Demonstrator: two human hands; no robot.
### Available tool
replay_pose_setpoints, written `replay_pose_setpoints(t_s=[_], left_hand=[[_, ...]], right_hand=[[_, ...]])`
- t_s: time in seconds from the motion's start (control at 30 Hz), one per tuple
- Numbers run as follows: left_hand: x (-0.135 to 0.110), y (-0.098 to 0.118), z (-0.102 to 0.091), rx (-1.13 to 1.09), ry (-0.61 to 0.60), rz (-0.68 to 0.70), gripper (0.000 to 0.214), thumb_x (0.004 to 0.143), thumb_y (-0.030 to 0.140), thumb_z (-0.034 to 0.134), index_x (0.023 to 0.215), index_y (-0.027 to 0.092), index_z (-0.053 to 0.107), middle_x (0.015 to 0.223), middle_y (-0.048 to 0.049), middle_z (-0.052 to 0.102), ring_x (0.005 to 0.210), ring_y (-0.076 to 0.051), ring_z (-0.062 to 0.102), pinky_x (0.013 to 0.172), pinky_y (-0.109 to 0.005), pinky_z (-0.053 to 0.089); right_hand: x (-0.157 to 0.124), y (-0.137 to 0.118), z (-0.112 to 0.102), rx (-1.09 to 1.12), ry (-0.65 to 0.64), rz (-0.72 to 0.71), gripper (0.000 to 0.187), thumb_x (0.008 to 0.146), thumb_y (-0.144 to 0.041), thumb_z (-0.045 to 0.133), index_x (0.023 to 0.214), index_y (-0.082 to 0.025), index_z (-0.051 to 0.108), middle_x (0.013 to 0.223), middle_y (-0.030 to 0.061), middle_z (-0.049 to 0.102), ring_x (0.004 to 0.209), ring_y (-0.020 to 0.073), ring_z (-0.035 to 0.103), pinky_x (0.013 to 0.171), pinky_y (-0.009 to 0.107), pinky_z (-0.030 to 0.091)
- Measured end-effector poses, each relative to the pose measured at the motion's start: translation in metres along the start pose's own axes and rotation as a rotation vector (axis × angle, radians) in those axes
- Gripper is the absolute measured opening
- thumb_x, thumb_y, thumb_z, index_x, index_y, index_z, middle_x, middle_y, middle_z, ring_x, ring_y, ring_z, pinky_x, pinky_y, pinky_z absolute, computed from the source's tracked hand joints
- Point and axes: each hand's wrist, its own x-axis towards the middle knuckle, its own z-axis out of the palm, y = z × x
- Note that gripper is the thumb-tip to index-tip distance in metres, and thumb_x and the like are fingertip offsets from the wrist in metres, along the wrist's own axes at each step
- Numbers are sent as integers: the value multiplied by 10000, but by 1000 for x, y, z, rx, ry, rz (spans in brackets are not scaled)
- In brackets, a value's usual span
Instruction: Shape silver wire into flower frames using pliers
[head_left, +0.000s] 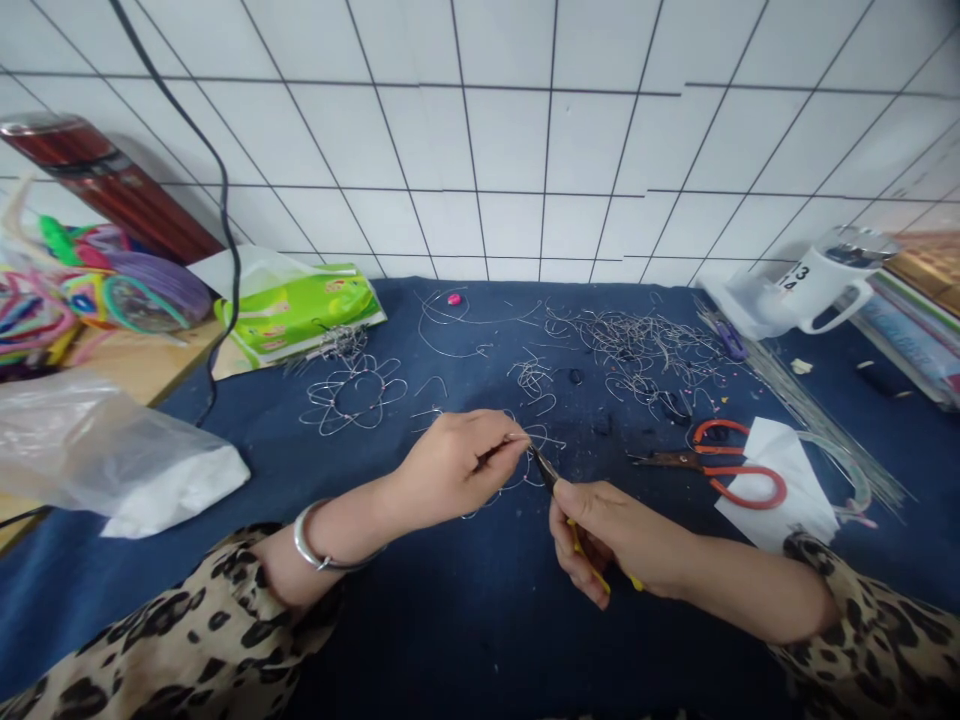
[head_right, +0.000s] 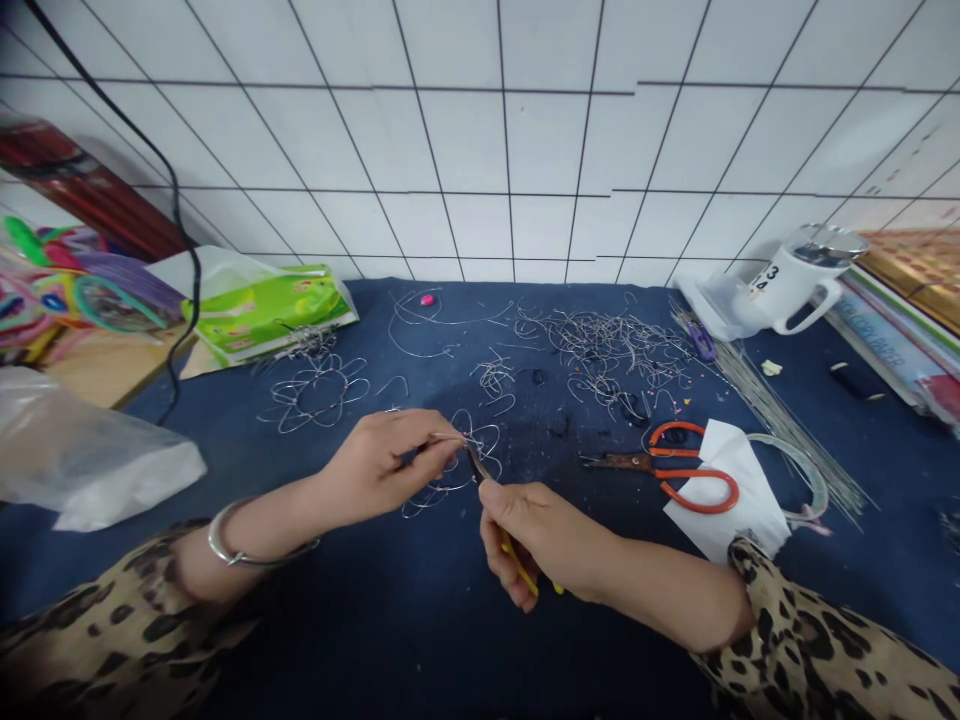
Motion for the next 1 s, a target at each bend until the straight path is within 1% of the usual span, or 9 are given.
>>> replay_pose_setpoints(t_s=[0.13, 0.3, 0.47, 0.6, 0.83, 1.0], left_hand=[[-3, 3, 8, 30, 108, 17, 136, 827, 113, 489, 831, 149, 620, 646, -2, 619, 595, -97, 560, 561, -212, 430], [-5, 6, 15, 49, 199, -23, 145, 828, 131, 491, 837, 148, 635, 638, -10, 634, 589, -104, 572, 562, -219, 446], [-8, 9, 22, 19, 234, -100, 147, 839, 157, 502, 812, 151, 646, 615, -9, 625, 578, -108, 563, 570, -232, 452], [-9, 10, 25, -12, 249, -126, 139, 836, 157, 514, 832, 156, 653, 625, -9, 628, 587, -110, 572, 574, -233, 460], [-10, 11, 26, -34, 266, -110, 138, 833, 154, 518, 841, 164, 655, 649, -14, 645, 584, -106, 602, 536, -206, 482], [-10, 11, 27, 12, 301, -78, 131, 824, 152, 536, 864, 174, 659, 659, -9, 661, 580, -101, 608, 535, -204, 486]], right_hand=[[0, 1, 0, 35, -3, -8, 517, 878, -589, 302, 650, -159, 477, 458, -38, 472, 355, 78, 456, 361, 188, 370], [-1, 0, 3, 21, -9, -12, 531, 875, -595, 303, 650, -152, 488, 480, -32, 485, 370, 75, 466, 384, 193, 391], [-3, -1, 6, -14, 21, -38, 535, 868, -603, 314, 640, -151, 485, 470, -35, 476, 376, 69, 466, 392, 184, 382], [-3, -1, 8, -9, 34, -38, 534, 866, -611, 305, 649, -156, 481, 469, -39, 475, 371, 68, 460, 393, 186, 384], [-2, -2, 9, -26, 66, -48, 533, 862, -619, 300, 648, -162, 470, 471, -39, 478, 375, 69, 459, 391, 186, 377], [-3, -3, 11, -60, 100, -43, 526, 860, -623, 293, 662, -168, 467, 451, -46, 468, 373, 69, 456, 397, 181, 371]])
